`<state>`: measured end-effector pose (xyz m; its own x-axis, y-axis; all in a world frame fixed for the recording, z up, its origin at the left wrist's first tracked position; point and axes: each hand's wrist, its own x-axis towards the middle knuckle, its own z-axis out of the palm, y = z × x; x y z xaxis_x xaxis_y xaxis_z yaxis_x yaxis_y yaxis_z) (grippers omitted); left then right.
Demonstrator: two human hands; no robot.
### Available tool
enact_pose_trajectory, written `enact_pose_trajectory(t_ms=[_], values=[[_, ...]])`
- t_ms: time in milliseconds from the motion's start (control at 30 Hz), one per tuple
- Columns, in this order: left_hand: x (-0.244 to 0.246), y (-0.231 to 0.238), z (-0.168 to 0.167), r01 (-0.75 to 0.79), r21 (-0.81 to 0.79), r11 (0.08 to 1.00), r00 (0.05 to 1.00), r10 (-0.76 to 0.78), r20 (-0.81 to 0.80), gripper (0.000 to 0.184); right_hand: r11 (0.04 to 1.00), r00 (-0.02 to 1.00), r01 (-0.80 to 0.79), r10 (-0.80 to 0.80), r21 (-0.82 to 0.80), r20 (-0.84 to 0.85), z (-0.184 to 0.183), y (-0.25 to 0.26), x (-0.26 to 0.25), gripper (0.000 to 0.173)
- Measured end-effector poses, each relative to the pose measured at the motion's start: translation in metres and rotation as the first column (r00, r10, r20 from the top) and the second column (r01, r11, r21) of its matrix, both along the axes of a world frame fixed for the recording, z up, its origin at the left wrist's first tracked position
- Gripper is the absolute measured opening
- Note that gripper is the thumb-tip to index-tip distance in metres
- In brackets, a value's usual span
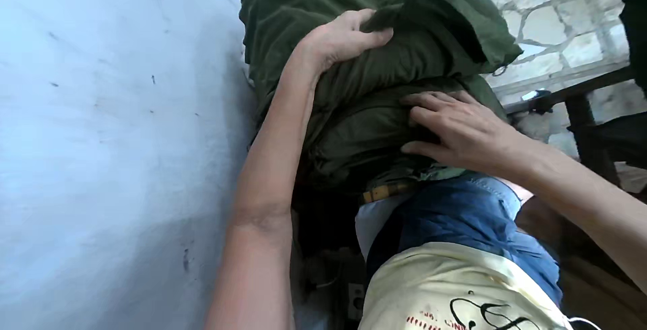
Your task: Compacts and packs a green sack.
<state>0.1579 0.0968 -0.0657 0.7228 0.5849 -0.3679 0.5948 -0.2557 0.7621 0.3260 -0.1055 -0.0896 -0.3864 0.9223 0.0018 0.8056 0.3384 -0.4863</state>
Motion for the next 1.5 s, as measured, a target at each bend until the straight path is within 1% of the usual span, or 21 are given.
enact_pose_trajectory(t_ms=[100,167,233,300,333,400,467,500,600,700,767,833,933,967,1033,1100,1133,1233,1367,1433,1500], values=[[0.003,0.004,-0.004,0.029,0.0,1.0,1.0,-0.029,0.013,0.043,0.987,0.944,-0.041,-0.012,-0.152,-0.33,0.006,0.006,0.027,0.03],[-0.005,-0.007,0.004,0.096,0.008,0.995,0.993,-0.096,0.07,0.058,0.979,0.861,0.022,-0.121,-0.201,-0.494,0.024,0.024,0.034,0.021],[-0.014,-0.025,0.018,0.227,0.052,0.972,0.971,-0.23,0.063,0.097,0.976,0.835,0.154,-0.211,-0.151,-0.509,0.034,0.05,0.033,0.016],[-0.013,-0.045,0.025,0.261,0.153,0.953,0.964,-0.265,0.002,0.117,0.974,0.905,0.227,-0.209,0.004,-0.37,0.036,0.075,0.025,0.021],[-0.009,-0.053,0.024,0.215,0.223,0.951,0.977,-0.21,-0.047,0.113,0.968,0.937,0.236,-0.204,0.082,-0.284,0.035,0.085,0.017,0.023],[-0.001,-0.055,0.012,0.075,0.322,0.944,0.996,-0.059,-0.06,0.081,0.943,0.969,0.234,-0.207,0.239,-0.132,0.03,0.093,-0.001,0.021],[0.001,-0.037,0.001,-0.006,0.239,0.971,1.0,0.001,0.024,0.048,0.916,0.986,0.154,-0.168,0.371,0.006,0.029,0.079,-0.014,0.024],[0.002,-0.026,0.0,-0.016,0.14,0.99,1.0,0.012,0.027,0.046,0.919,0.991,0.098,-0.125,0.383,0.047,0.026,0.062,-0.017,0.026],[0.007,0.002,-0.002,-0.046,-0.046,0.998,0.998,0.044,-0.045,0.047,0.994,1.0,0.011,-0.013,0.113,0.018,0.002,0.006,-0.001,0.039],[0.012,0.008,-0.005,-0.039,-0.056,0.998,0.997,0.035,-0.064,0.044,0.996,0.966,-0.021,-0.003,-0.09,-0.258,-0.004,-0.007,0.027,0.028],[0.008,0.003,-0.007,0.012,-0.036,0.999,1.0,-0.011,0.005,0.047,0.995,0.916,0.002,-0.042,-0.101,-0.398,0.009,0.004,0.034,0.026],[-0.004,-0.01,0.003,0.119,-0.013,0.993,0.991,-0.118,0.064,0.069,0.993,0.883,0.107,-0.114,-0.042,-0.455,0.026,0.026,0.036,0.023],[-0.011,-0.044,0.023,0.238,0.098,0.966,0.97,-0.242,0.03,0.107,0.967,0.938,0.209,-0.156,0.146,-0.311,0.038,0.067,0.026,0.024],[-0.008,-0.053,0.023,0.219,0.183,0.959,0.975,-0.222,-0.004,0.107,0.956,0.958,0.216,-0.168,0.199,-0.232,0.036,0.079,0.018,0.024],[0.001,-0.056,0.012,0.109,0.304,0.947,0.994,-0.097,-0.053,0.083,0.933,0.975,0.216,-0.194,0.289,-0.105,0.03,0.092,0.001,0.023],[0.001,-0.04,-0.001,0.032,0.256,0.966,0.999,-0.039,0.025,0.049,0.915,0.987,0.159,-0.162,0.372,-0.023,0.027,0.083,-0.01,0.023],[0.002,-0.03,-0.003,0.027,0.186,0.982,0.998,-0.036,0.044,0.043,0.916,0.992,0.114,-0.126,0.384,0.006,0.024,0.069,-0.012,0.023],[0.009,0.001,-0.007,0.014,0.0,1.0,0.999,-0.014,-0.05,0.045,0.991,0.998,0.06,-0.058,0.117,-0.026,-0.002,0.018,0.002,0.038],[0.015,0.015,-0.012,0.01,-0.042,0.999,0.997,-0.013,-0.078,0.042,0.971,0.919,0.044,-0.132,-0.233,-0.373,-0.008,0.006,0.036,0.028],[0.008,0.008,-0.013,0.053,-0.038,0.998,0.998,-0.053,0.019,0.045,0.971,0.862,0.094,-0.191,-0.222,-0.469,0.01,0.019,0.039,0.023],[-0.002,-0.01,0.001,0.146,-0.021,0.989,0.988,-0.145,0.056,0.079,0.977,0.856,0.181,-0.211,-0.109,-0.472,0.026,0.043,0.038,0.019]])
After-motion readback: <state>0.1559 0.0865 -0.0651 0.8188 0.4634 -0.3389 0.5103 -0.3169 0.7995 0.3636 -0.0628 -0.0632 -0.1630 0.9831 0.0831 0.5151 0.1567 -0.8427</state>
